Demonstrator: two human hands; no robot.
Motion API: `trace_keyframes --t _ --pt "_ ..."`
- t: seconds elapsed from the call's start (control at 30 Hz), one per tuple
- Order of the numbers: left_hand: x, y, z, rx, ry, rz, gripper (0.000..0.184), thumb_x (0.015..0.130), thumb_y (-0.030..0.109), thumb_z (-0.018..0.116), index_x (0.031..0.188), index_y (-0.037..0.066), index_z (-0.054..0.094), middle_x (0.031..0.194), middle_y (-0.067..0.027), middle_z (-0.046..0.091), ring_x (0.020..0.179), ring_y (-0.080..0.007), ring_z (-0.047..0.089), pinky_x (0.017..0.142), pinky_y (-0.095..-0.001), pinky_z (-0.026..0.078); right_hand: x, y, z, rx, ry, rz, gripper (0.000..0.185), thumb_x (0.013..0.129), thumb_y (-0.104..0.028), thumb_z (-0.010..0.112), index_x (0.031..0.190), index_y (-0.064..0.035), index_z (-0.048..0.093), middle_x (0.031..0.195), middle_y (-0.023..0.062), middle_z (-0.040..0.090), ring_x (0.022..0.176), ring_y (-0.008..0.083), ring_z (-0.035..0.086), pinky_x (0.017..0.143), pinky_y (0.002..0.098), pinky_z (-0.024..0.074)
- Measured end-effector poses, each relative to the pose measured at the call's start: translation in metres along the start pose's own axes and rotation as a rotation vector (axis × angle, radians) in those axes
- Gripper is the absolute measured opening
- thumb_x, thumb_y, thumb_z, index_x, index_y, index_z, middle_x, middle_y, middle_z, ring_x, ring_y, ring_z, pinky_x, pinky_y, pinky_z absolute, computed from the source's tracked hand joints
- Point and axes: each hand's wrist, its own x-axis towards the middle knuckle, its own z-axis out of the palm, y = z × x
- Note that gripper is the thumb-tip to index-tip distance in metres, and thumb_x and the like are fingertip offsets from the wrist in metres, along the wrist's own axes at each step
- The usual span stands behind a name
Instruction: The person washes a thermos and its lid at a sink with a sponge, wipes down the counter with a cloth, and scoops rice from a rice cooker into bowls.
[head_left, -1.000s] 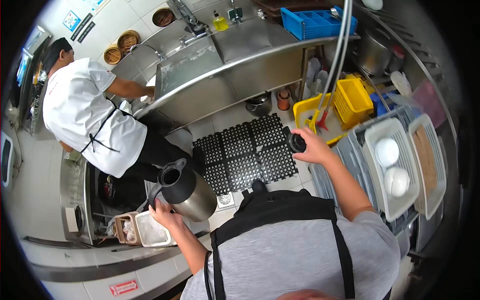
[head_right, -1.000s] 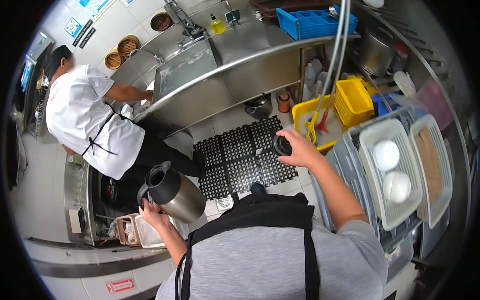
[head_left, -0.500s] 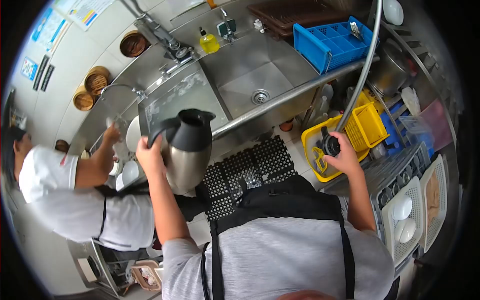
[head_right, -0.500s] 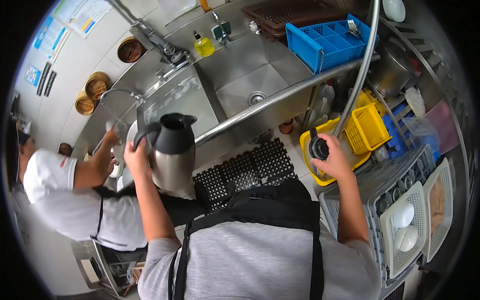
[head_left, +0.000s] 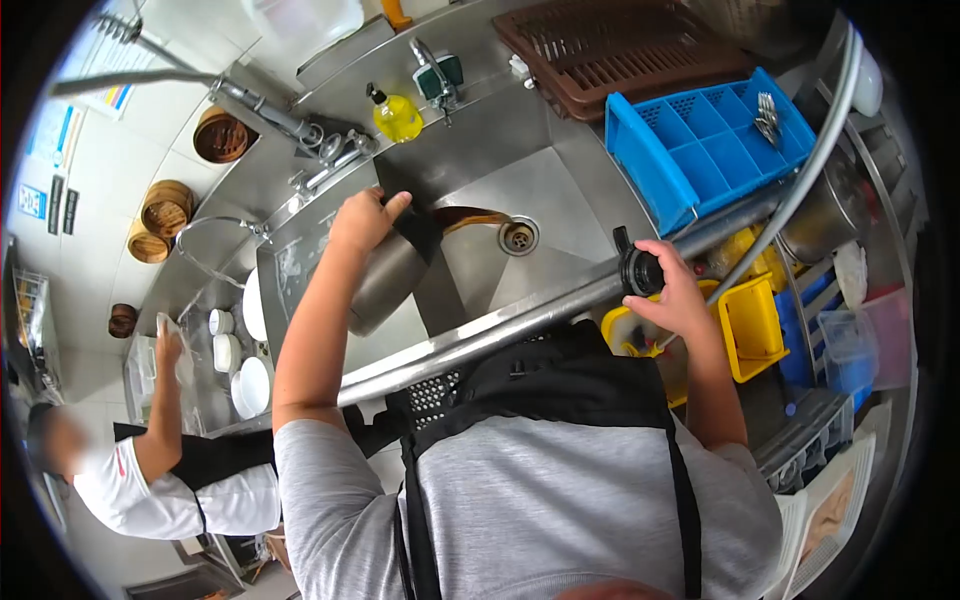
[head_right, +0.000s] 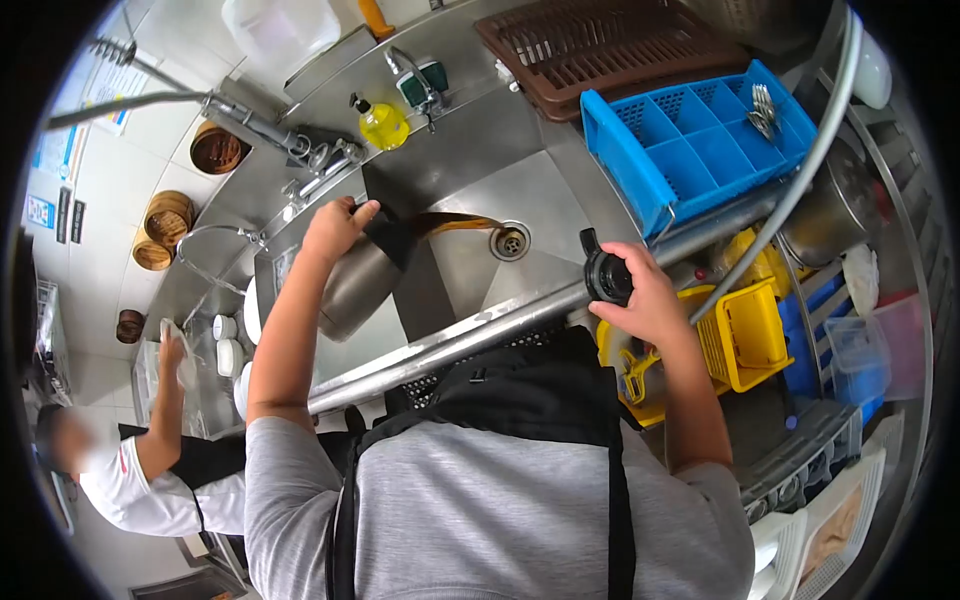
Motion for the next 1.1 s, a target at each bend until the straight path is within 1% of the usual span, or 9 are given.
trace_keyframes --t 0.1,0.27,0.4,0.43,0.57,0.8,0.87,0.97,1.1 --pt "0.022 0.029 0.007 0.074 -0.076 0.037 0.055 0.075 0.051 0.049 0.095 0.0 0.058 0.092 -0.0216 0.058 0.09 -0.0339 0.055 0.079 -0.0389 0.042 0.033 0.018 0.002 0.009 -0.07 -0.036 0.062 0.055 -0.011 0.071 0.11 -0.0063 0.043 0.104 0.0127 0.047 0.098 0.0274 0.048 0.083 0.0321 0.0392" --pt "0.063 0.056 0.04 0.117 -0.219 0.115 0.053 0.075 0.05 0.049 0.088 -0.001 0.059 0.089 -0.0207 0.059 0.087 -0.0333 0.055 0.076 -0.0398 0.043 0.057 0.051 0.019 0.056 -0.07 -0.03 0.062 0.055 -0.012 0.071 0.11 -0.0064 0.043 0.104 0.0127 0.047 0.097 0.0275 0.049 0.082 0.0322 0.04" --pt "0.089 0.076 0.076 0.217 -0.389 0.04 0.051 0.075 0.05 0.049 0.098 0.006 0.059 0.101 -0.0128 0.058 0.096 -0.027 0.054 0.08 -0.0373 0.043 0.059 0.063 0.027 0.053 -0.077 0.046 0.062 0.055 -0.012 0.071 0.11 -0.0063 0.043 0.103 0.0133 0.048 0.096 0.0278 0.05 0.081 0.0321 0.0407" --pt "0.093 0.083 0.08 0.215 -0.441 0.027 0.052 0.074 0.051 0.049 0.099 0.006 0.059 0.104 -0.0124 0.057 0.097 -0.0253 0.054 0.081 -0.0368 0.043 0.06 0.064 0.027 0.04 -0.077 0.056 0.062 0.055 -0.013 0.071 0.11 -0.0061 0.043 0.103 0.0135 0.048 0.096 0.0279 0.05 0.081 0.0321 0.0408" --pt "0.115 0.086 0.12 0.199 -0.471 0.055 0.053 0.075 0.051 0.048 0.102 0.007 0.057 0.109 -0.0116 0.054 0.102 -0.0248 0.051 0.083 -0.0361 0.041 0.065 0.07 0.029 0.07 -0.056 0.106 0.062 0.055 -0.014 0.072 0.109 -0.0052 0.043 0.103 0.0137 0.049 0.096 0.0285 0.05 0.081 0.0324 0.0406" --pt "0.129 0.098 0.15 0.188 -0.63 0.01 0.053 0.073 0.05 0.051 0.105 0.008 0.056 0.111 -0.0103 0.054 0.103 -0.024 0.051 0.083 -0.0336 0.041 0.069 0.07 0.036 -0.027 -0.008 0.087 0.061 0.054 -0.015 0.072 0.108 -0.0061 0.044 0.103 0.0143 0.049 0.095 0.0301 0.049 0.082 0.0351 0.0396" --pt "0.135 0.099 0.164 0.165 -0.64 0.005 0.053 0.072 0.049 0.052 0.106 0.009 0.056 0.111 -0.0085 0.054 0.103 -0.0228 0.051 0.083 -0.0332 0.041 0.069 0.071 0.038 -0.068 0.0 0.044 0.061 0.054 -0.015 0.072 0.108 -0.0061 0.044 0.102 0.0143 0.049 0.094 0.0302 0.049 0.082 0.0353 0.0395" --pt "0.148 0.101 0.179 0.13 -0.659 -0.001 0.05 0.072 0.048 0.052 0.106 0.011 0.057 0.112 -0.0068 0.053 0.103 -0.0217 0.052 0.082 -0.0332 0.042 0.071 0.071 0.038 -0.081 -0.005 0.048 0.062 0.053 -0.015 0.072 0.108 -0.0059 0.044 0.102 0.0146 0.049 0.095 0.0304 0.049 0.082 0.0359 0.0396" --pt "0.161 0.096 0.198 0.118 -0.722 -0.034 0.05 0.072 0.049 0.051 0.104 0.011 0.058 0.112 -0.0075 0.054 0.103 -0.0217 0.051 0.083 -0.0332 0.041 0.074 0.069 0.037 -0.087 -0.024 0.078 0.063 0.053 -0.015 0.072 0.108 -0.006 0.044 0.102 0.0148 0.049 0.095 0.0308 0.049 0.082 0.036 0.0396"
